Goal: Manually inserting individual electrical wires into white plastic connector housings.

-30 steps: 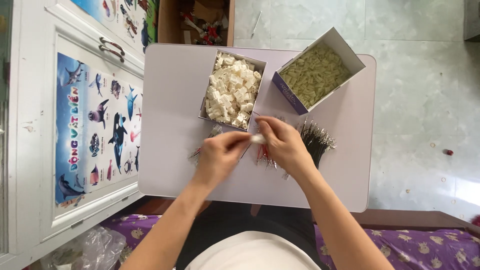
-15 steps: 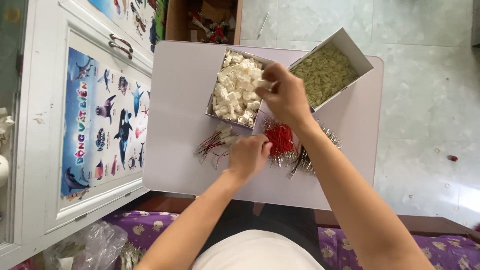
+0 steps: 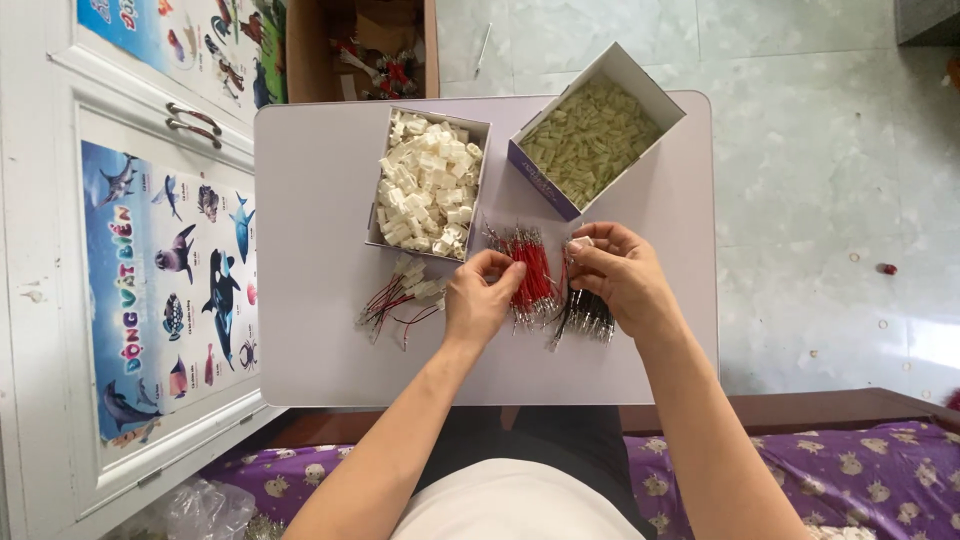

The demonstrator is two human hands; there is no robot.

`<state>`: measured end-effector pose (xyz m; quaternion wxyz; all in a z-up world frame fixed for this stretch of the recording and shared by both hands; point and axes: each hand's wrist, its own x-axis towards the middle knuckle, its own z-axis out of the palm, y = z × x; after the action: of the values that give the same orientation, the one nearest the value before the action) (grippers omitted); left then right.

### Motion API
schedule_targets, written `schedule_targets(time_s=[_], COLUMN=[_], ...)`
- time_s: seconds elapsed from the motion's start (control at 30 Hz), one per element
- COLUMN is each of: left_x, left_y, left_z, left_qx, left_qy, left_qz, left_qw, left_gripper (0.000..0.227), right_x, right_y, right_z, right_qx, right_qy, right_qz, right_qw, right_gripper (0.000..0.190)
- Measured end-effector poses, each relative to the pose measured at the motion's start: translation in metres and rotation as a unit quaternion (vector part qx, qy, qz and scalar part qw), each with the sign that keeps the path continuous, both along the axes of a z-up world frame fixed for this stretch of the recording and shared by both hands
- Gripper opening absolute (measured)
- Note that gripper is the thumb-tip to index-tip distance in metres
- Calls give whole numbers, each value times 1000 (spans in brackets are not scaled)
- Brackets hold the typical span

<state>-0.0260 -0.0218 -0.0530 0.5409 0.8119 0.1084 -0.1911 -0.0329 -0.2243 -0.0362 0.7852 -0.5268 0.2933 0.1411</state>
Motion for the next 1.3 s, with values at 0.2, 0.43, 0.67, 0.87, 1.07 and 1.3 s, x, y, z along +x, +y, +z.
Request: schedule_targets(time_s=[0.2, 0.43, 0.67, 0.87, 1.07, 1.3], left_x=[1, 5, 8, 10, 14, 15], left_y=[1, 4, 8, 11, 15, 15], left_z=[30, 83, 94, 100, 100, 107], left_qx=[-203, -141, -78, -88, -80, -24], left_qy=[-19, -154, -199, -193, -205, -258], left_qz=[2, -59, -82, -88, -99, -123], left_qw=[979, 976, 974, 973, 971, 958], left_gripper=[16, 11, 8, 9, 9, 7], right_x=[-11, -9, -11, -11, -9, -7], right_y=[-2, 2, 0, 1, 2, 10], right_z=[-14, 15, 17, 20, 26, 42], right_qx=[96, 177, 276, 288, 295, 202], right_qy=[3, -18, -56, -67, -73, -61], right_qz=[-11, -21, -36, -37, -33, -28], right_qw=[995, 984, 959, 955, 952, 977], right_gripper=[22, 28, 20, 19, 19, 18])
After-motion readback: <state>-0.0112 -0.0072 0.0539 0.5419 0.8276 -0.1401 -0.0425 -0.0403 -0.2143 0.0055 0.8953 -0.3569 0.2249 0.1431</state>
